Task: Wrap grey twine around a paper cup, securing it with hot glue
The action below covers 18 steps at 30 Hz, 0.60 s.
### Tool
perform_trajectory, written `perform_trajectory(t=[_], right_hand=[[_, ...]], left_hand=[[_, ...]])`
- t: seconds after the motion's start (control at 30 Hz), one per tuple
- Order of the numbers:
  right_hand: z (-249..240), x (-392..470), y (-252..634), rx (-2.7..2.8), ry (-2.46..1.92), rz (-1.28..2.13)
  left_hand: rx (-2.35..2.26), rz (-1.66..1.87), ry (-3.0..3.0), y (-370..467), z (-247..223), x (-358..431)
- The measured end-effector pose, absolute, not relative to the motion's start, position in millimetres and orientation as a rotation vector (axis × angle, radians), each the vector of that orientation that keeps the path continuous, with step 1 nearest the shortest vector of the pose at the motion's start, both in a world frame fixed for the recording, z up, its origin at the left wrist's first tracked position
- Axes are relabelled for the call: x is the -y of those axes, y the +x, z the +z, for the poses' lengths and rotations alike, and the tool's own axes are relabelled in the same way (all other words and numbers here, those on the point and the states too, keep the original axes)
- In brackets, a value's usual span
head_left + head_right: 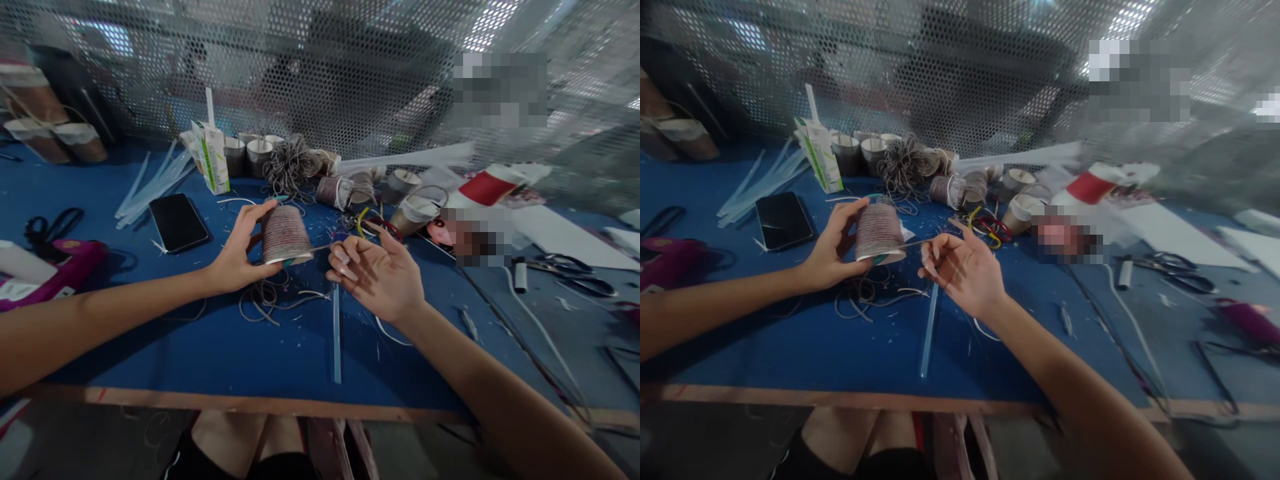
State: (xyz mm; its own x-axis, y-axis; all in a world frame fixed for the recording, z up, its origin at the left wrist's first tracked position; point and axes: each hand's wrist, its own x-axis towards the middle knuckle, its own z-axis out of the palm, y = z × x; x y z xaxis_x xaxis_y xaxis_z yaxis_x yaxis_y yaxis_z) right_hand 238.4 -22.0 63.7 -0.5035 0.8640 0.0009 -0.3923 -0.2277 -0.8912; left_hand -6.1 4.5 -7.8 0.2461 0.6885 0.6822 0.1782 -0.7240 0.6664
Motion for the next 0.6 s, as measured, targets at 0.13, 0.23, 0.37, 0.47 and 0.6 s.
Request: perform_trajectory(t=[0.13,0.23,0.37,0.47,0.6], right_hand=[[59.1,20.3,238.5,1.069,-0.795,1.835],[53.4,19.3,236.6,1.074,-0.876,1.794],[46.1,18.5,235.1,1.152,-1.031,1.533],[43.5,18.3,238.9,1.362,-1.174,1.171],[44.0,21.4,246.9,1.672,-1.135,0.435]], left_hand=[[-0.757,1.499,2.058,-6.4,-7.8,-4.6],[-0.744,1.500,2.055,-6.7,-7.1,-4.9],[-0.746,1.461,2.039,-7.3,-6.5,-5.6],[-0.779,1.427,2.041,-8.2,-5.5,-5.6],[-0.824,1.417,2.058,-9.0,-1.7,-3.9]])
